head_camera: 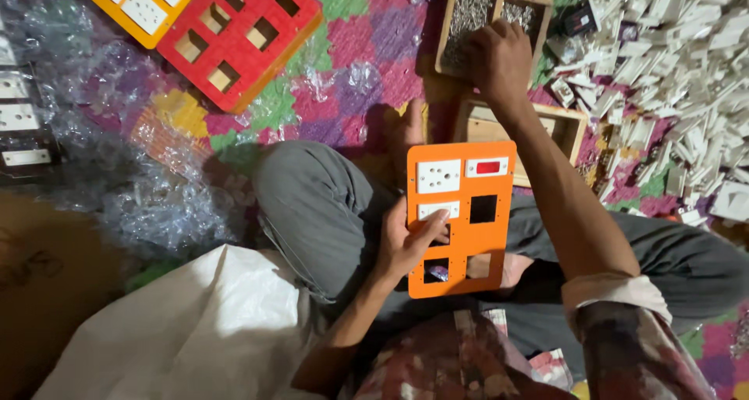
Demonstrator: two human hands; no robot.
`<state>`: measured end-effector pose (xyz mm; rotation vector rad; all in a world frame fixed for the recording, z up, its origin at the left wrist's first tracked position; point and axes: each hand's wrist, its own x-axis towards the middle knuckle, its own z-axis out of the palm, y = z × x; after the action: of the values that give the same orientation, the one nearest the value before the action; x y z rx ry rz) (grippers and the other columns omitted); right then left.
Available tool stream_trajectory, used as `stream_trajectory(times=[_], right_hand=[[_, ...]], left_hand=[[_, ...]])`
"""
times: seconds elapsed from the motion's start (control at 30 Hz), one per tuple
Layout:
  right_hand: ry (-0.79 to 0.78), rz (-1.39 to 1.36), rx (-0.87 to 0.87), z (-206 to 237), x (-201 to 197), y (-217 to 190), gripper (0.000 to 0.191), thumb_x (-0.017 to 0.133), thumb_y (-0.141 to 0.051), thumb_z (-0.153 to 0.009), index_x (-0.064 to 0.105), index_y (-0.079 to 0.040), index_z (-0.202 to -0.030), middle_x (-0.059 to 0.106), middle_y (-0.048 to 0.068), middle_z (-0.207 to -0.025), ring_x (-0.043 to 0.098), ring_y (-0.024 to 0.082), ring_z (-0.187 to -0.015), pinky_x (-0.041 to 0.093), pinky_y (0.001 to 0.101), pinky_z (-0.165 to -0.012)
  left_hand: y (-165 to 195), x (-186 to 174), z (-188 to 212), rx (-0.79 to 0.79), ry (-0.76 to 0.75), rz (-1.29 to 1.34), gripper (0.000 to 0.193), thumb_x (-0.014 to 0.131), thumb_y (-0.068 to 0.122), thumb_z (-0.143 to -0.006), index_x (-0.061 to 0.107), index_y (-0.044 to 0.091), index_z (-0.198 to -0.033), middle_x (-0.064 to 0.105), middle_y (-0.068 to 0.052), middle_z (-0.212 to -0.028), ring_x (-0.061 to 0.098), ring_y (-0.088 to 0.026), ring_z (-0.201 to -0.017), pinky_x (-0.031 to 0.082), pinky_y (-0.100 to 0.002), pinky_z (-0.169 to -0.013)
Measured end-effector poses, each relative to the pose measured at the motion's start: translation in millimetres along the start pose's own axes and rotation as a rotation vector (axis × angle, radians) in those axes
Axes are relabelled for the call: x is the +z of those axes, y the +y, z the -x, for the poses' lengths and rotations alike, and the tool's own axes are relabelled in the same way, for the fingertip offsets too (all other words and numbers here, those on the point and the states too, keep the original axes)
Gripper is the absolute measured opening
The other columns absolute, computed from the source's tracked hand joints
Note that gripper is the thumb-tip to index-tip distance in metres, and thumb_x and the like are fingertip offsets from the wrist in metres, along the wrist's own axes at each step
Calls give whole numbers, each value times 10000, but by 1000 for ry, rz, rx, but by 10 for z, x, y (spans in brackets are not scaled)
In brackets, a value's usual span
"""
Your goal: The person sits cross-legged on a matted floor and assembles electrical switch panels. They fit white switch and socket modules into the cutouts of an orange plastic faceplate, press the modules into place, and take small screws from a wooden parts box to secure the components, working on one panel at a time.
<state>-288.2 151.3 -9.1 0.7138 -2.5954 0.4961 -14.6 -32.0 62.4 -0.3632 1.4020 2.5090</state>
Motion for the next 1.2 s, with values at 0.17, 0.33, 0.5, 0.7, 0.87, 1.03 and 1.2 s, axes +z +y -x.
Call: stream_trajectory(times=[0.17,0.33,0.5,0.7,0.87,1.03,1.2], right_hand=[[104,-317,308,29,-110,-11,75,822,-52,-945,750,-35,-956,697,115,-960,684,229,-806,557,356,-704],[144,-703,529,-8,-376,-38,57,780,-68,-1028,735,-45,-1053,752,62,-966,724,141,-854,626,310,-772],[107,-1005,498,390,-1052,-376,75,770,-13,-1063,706,13,-1093,693,66,-983,619,133,-857,517,276,-760],[-75,-873,504,1032,-1837,-1253,91,792,-78,-882,728,-88,-946,519,-57,-1025,572,79,-940,535,250,-795],[-194,-611,417,1222,-1986,-1638,202,919,-84,-828,803,-92,-994,532,14,-942,539,140,-880,457,298,-768],[-141,-578,426,1281,-1960,-1788,216,932,-108,-824,807,-113,-1000,516,26,-934,543,161,-900,481,310,-770],[-123,-422,335,1225,-2008,-1825,234,947,-102,-798,819,-109,-993,504,25,-860,517,208,-882,450,360,-785]], left_hand=[[-17,-23,38,-24,5,-25,327,709,139,-970,594,-28,-1227,730,-117,-1054,735,-145,-821,653,-298,-696],[-57,-11,10,47,31,-6,325,728,114,-965,601,-34,-1224,714,-106,-1040,695,-122,-827,638,-294,-675],[-128,-28,39,111,28,-14,312,724,92,-973,601,-25,-1235,714,-92,-1052,701,-112,-863,636,-287,-693],[-122,-7,57,125,31,-34,320,717,96,-980,591,-22,-1249,711,-80,-1084,707,-118,-902,649,-296,-709],[-53,46,95,155,39,-116,312,719,107,-991,610,-30,-1249,727,-99,-1090,708,-121,-933,656,-306,-738],[1,92,142,156,48,-161,315,713,133,-980,614,-25,-1234,738,-101,-1109,728,-121,-937,666,-296,-739],[49,125,188,264,35,-282,288,713,138,-1014,631,-31,-1232,748,-92,-1089,714,-102,-941,628,-266,-776]])
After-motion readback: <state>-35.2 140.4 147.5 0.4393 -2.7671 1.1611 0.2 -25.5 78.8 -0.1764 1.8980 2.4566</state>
